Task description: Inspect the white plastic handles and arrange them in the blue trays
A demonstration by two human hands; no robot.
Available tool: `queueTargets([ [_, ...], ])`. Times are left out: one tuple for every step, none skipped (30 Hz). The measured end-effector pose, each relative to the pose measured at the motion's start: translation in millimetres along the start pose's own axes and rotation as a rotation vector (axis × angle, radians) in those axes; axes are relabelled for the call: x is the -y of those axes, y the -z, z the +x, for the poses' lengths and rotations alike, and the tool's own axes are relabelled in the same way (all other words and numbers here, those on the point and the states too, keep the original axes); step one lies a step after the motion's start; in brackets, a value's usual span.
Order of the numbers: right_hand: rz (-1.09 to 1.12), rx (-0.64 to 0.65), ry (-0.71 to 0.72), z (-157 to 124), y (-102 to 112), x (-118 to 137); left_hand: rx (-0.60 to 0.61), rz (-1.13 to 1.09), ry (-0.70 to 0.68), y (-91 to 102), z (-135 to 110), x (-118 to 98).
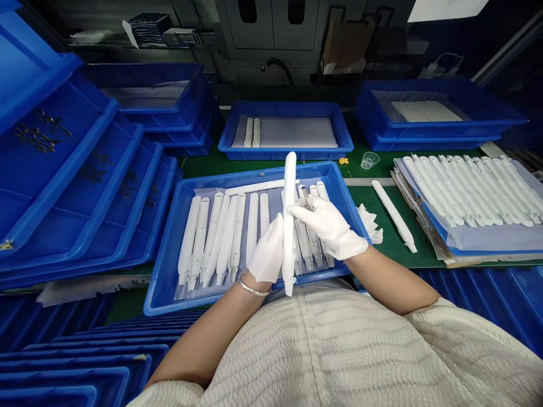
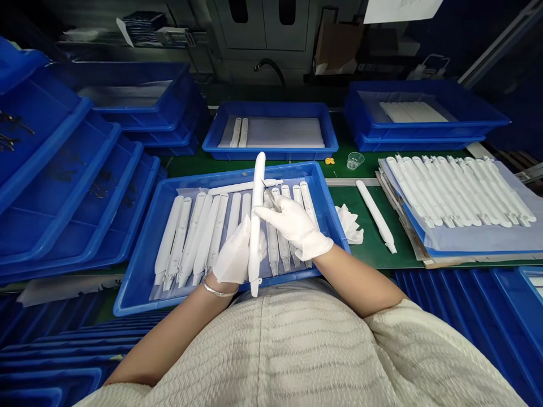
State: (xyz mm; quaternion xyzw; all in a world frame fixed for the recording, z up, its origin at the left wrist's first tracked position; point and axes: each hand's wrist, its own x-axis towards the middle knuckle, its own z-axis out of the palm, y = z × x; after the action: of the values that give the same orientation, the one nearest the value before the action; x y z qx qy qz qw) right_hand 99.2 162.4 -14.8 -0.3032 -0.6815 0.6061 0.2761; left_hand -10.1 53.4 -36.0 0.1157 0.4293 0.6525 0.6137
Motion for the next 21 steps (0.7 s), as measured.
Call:
queueTargets([
  [0.001,-0.006,-0.002,0.0,-0.1,-0.1,-0.022,0.011,-0.012,-0.5,-0.6,0.5],
  [0.007,-0.012,-0.014,-0.2,0.4,-0.2,-0.033,0.016,-0.015,-0.9,-1.2,0.5],
  [0.017,-0.016,-0.032,-0.6,1.2,-0.3,-0.033,0.017,-0.007,-1.2,-1.5,0.4],
  [0.025,-0.018,-0.049,-1.1,2.0,-0.5,-0.027,0.020,0.003,-1.2,-1.6,0.3],
  [0.027,-0.014,-0.060,-1.6,2.5,-0.9,-0.020,0.025,0.004,-1.0,-1.3,0.4],
  [0.026,-0.007,-0.061,-1.9,2.4,-1.3,-0.012,0.035,-0.005,-0.5,-0.7,0.9],
  [0.023,0.007,-0.055,-2.0,1.9,-1.9,-0.001,0.045,-0.020,0.3,0.0,1.8],
  [0.020,0.023,-0.042,-1.8,1.1,-2.6,0.011,0.055,-0.037,1.1,0.7,2.9],
  [0.014,0.037,-0.027,-1.4,0.2,-3.3,0.027,0.061,-0.054,1.9,1.1,4.0],
  [0.002,0.045,-0.007,-0.7,-0.5,-4.0,0.044,0.061,-0.067,2.5,1.2,5.0],
  [-0.021,0.039,0.016,0.1,-0.5,-4.4,0.062,0.055,-0.069,2.8,0.8,5.5],
  [-0.055,0.008,0.044,0.9,0.2,-4.4,0.080,0.042,-0.060,2.9,0.1,5.4],
  [-0.093,-0.039,0.077,1.3,1.9,-3.9,0.094,0.024,-0.044,2.9,-1.0,4.7],
  [-0.126,-0.093,0.111,1.2,4.3,-2.6,0.105,0.006,-0.026,2.7,-2.3,3.3],
  [-0.140,-0.143,0.135,0.2,7.2,-0.6,0.114,-0.009,-0.007,2.6,-3.6,1.5],
  [-0.132,-0.176,0.139,-1.8,10.3,2.1,0.121,-0.015,0.011,2.7,-4.8,-0.5],
  [-0.106,-0.182,0.116,-4.8,13.2,5.4,0.123,-0.014,0.022,3.0,-5.8,-2.6],
  [-0.068,-0.155,0.071,-8.8,15.5,8.8,0.115,-0.009,0.026,3.5,-6.5,-4.5],
  [-0.027,-0.108,0.015,-13.5,17.0,12.1,0.102,0.000,0.032,4.1,-7.1,-6.1],
  [0.008,-0.051,-0.041,-18.6,17.6,14.9,0.084,0.005,0.039,4.7,-7.5,-7.4],
  [0.035,0.004,-0.086,-23.7,17.3,17.0,0.065,0.006,0.049,5.3,-7.9,-8.2],
])
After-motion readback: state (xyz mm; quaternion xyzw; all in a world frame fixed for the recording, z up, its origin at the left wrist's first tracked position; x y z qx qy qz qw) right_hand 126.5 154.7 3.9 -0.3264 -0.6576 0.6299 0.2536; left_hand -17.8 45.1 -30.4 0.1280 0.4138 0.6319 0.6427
